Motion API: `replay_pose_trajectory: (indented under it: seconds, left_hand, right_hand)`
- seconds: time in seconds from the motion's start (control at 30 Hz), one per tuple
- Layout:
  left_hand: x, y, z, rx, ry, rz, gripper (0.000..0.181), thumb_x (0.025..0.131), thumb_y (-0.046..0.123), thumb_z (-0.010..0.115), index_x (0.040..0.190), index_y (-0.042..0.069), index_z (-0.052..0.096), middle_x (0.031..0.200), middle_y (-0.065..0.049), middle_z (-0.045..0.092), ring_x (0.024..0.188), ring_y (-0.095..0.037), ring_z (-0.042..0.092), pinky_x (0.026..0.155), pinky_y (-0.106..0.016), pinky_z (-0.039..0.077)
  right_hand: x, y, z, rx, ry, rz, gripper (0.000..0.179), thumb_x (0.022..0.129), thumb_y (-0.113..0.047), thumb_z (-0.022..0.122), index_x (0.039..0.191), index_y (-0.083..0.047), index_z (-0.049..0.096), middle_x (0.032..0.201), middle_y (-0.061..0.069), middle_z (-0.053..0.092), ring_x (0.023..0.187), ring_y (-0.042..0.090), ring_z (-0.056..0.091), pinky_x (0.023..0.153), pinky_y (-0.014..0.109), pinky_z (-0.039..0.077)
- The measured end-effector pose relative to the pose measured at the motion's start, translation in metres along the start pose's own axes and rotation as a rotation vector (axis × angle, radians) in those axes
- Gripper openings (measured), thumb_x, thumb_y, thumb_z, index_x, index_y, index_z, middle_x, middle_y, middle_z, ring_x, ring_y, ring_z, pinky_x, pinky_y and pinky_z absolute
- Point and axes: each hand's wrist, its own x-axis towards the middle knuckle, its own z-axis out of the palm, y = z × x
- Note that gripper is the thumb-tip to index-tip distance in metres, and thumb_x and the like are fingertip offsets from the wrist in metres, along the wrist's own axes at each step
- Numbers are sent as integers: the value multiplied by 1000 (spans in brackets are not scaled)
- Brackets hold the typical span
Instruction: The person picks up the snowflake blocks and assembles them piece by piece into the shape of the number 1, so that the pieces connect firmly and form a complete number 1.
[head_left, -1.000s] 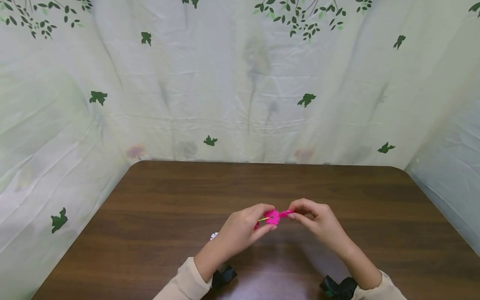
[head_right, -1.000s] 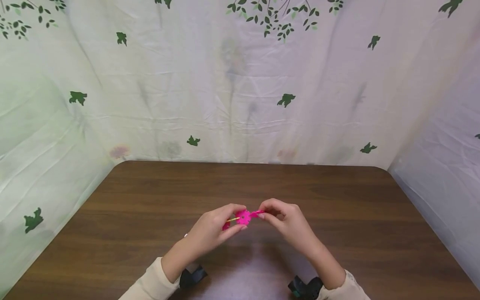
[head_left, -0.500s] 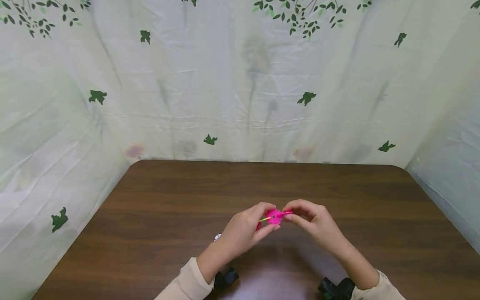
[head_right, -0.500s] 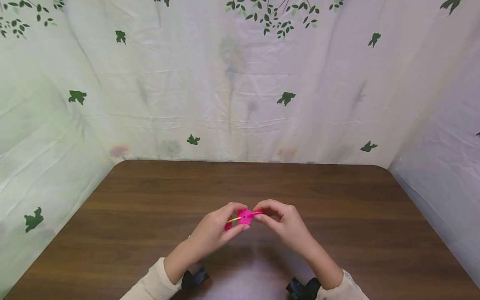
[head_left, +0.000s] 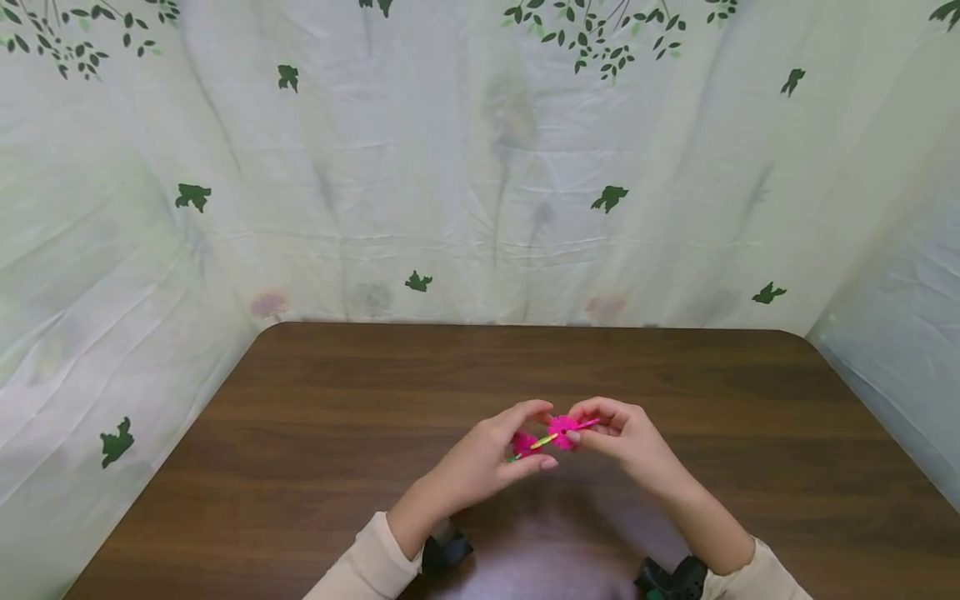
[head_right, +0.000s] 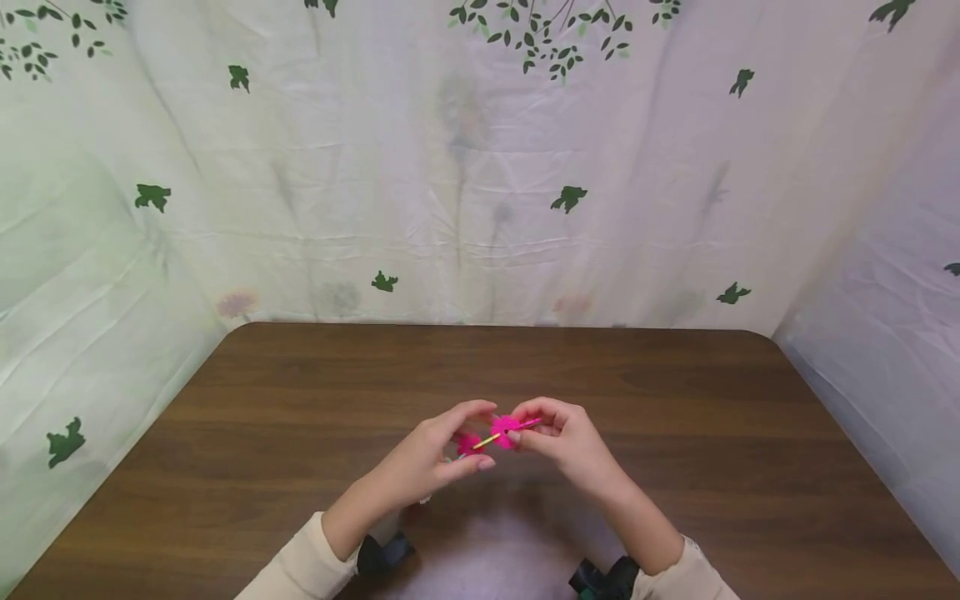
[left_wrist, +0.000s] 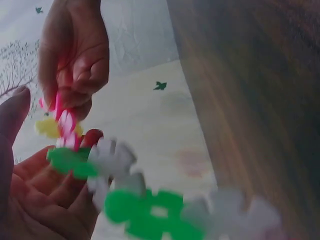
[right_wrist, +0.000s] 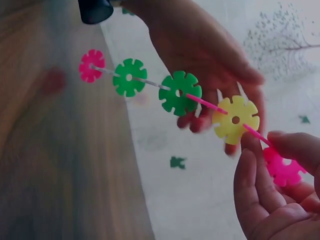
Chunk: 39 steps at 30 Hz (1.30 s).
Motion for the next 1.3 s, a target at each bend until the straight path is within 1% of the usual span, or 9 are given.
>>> replay_pose_trajectory:
  seconds: [0.13,0.27,0.37,0.5,0.7,0.8,1.07,1.2,1.3]
  left_hand:
    - [0,-13,-10,-107,-63,-108,35,88,26,58,118,10,51,104,2,59,86,-5,58,74,-22,47]
    - [-2,-25,-16,-128,-147,-205,24,89,21,57,110,10,57,93,6,60,82,-6,57,71,-24,47]
    - [-3,-31,-16,-150,-216,-225,21,88,14,58,107,6,58,88,4,60,79,-8,56,70,-24,46]
    - [-3,-32,-12,-216,-267,-229,26,86,7,59,111,3,54,83,1,59,74,-10,57,69,-25,47]
    - [-1,-27,2,-417,-253,-308,46,84,0,60,125,7,41,78,-5,57,63,-17,60,61,-35,51]
    - [0,-24,11,-478,-228,-354,53,82,-1,62,127,7,36,75,-6,56,60,-18,61,60,-37,51]
    - [1,-20,30,-471,-115,-485,54,79,-4,64,124,1,35,71,-7,57,55,-17,59,55,-32,51]
    - [-1,-20,41,-459,-66,-517,55,77,-8,64,123,-4,35,67,-5,56,52,-15,57,52,-29,51]
    - [-2,-21,47,-434,-68,-524,55,76,-8,65,123,-6,36,65,-3,55,50,-14,57,50,-27,50]
  right_hand:
    - [3,4,-11,18,13,24,21,83,-1,62,98,11,54,87,11,64,75,22,64,72,44,48]
    - [5,8,-19,39,34,67,21,83,-3,62,98,8,55,87,9,64,77,22,63,73,44,48]
    - [6,10,-24,42,45,95,21,83,-5,62,99,6,55,88,8,64,78,21,63,74,46,47]
    - [10,13,-27,-1,84,122,26,83,-9,63,104,3,55,92,9,62,80,21,62,75,47,47]
    - [25,19,-27,-54,163,134,38,83,-11,64,116,0,47,103,17,52,82,20,60,80,48,45]
    - [35,25,-25,-99,154,131,39,83,-10,64,116,1,46,106,18,49,83,19,58,79,43,46]
    - [56,53,-27,-201,21,144,43,84,-9,63,121,6,47,108,20,50,94,27,55,77,39,48]
    - [59,65,-28,-243,-49,124,42,84,-6,62,119,9,47,105,20,54,91,26,57,73,35,49]
    - [59,71,-29,-303,-113,109,40,84,-4,61,118,11,48,103,21,56,84,23,58,70,30,48]
